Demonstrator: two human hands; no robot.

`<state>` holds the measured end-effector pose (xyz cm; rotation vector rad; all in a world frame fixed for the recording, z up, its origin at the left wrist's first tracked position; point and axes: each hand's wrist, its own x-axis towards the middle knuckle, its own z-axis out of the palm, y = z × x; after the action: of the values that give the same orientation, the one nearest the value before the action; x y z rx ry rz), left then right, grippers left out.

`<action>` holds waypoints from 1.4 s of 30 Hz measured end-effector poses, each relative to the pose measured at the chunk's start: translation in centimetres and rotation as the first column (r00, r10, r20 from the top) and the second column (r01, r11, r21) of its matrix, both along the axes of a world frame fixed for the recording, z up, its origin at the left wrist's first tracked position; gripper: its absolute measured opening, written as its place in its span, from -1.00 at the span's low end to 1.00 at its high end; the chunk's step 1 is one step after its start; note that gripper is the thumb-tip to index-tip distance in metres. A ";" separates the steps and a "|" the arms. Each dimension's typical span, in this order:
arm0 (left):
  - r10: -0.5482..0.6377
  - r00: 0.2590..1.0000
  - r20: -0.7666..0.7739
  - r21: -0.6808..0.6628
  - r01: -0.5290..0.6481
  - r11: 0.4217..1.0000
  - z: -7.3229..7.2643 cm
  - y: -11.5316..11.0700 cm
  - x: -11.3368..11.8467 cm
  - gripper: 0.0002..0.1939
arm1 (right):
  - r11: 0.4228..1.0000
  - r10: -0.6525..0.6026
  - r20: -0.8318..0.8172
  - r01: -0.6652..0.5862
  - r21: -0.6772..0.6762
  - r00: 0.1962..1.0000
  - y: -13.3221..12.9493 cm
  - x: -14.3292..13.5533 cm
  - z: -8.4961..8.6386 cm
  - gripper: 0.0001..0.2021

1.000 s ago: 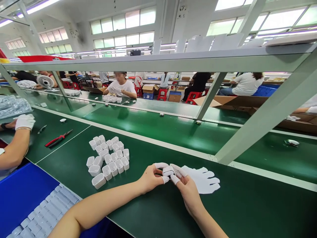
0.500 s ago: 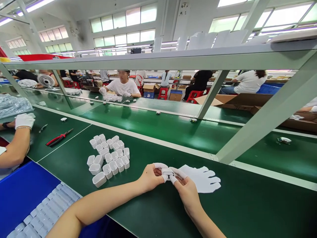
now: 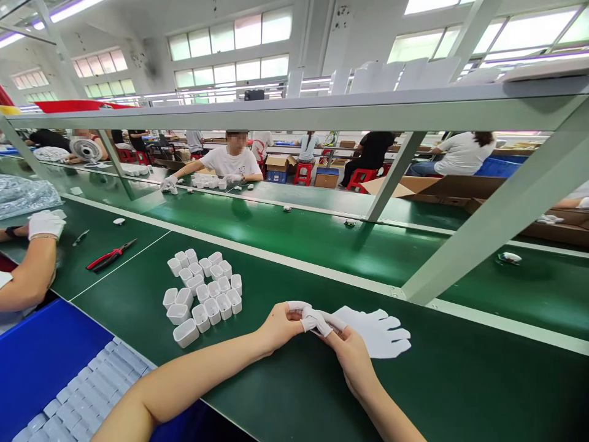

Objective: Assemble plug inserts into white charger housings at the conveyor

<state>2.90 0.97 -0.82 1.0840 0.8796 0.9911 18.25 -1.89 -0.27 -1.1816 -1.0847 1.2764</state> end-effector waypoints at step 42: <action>0.077 0.927 -0.366 0.831 0.288 0.476 3.9 -1.3 -3.4 -0.48 | 0.834 -0.107 0.433 -0.156 0.530 0.895 -3.1 2.1 2.2 -0.57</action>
<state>-0.46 -0.29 3.10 2.2623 0.5179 1.1806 20.36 -5.01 1.91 -1.0199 -1.6807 0.6212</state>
